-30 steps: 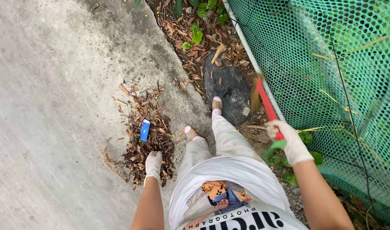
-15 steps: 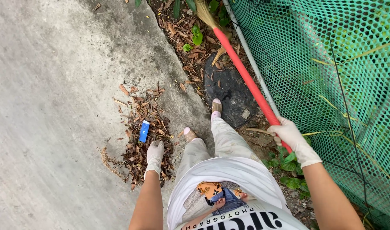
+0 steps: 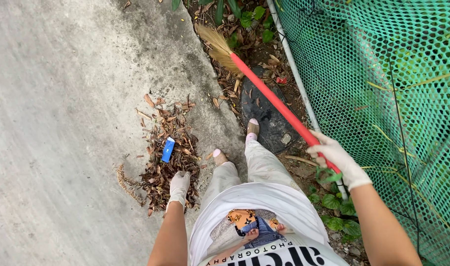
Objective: Gathering dry leaves into a pile on a concrete path using a broom.
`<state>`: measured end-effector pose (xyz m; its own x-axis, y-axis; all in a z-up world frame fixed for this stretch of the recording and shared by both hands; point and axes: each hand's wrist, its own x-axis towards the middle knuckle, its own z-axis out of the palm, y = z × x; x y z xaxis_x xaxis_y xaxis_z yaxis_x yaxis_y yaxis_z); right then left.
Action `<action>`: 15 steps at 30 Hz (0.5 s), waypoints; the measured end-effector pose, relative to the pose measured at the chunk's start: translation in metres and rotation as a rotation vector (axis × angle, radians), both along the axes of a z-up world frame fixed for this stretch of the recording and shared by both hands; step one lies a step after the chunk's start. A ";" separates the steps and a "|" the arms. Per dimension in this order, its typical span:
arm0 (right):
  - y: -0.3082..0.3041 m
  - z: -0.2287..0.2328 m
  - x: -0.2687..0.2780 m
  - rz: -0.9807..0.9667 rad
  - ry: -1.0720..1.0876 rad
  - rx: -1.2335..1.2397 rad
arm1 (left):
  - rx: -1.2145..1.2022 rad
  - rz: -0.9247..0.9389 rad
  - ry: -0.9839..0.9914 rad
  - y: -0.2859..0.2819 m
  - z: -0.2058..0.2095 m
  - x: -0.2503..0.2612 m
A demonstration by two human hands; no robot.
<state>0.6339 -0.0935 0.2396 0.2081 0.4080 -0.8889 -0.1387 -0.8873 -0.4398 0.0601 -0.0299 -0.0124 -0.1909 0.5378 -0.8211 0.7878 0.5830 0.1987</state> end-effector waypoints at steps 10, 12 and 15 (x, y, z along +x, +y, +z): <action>0.022 -0.087 -0.008 -0.230 -0.124 0.033 | 0.027 0.035 -0.012 0.003 0.018 0.021; 0.039 -0.087 0.005 -0.262 -0.001 0.004 | 0.028 0.015 -0.006 0.002 0.013 0.023; -0.003 -0.040 0.032 -0.144 0.001 0.029 | 0.032 0.025 -0.031 0.000 0.021 0.035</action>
<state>0.6663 -0.0964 0.1993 0.2658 0.3995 -0.8773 -0.2637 -0.8452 -0.4648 0.0955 -0.0300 0.0090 -0.1787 0.5592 -0.8095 0.7665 0.5950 0.2418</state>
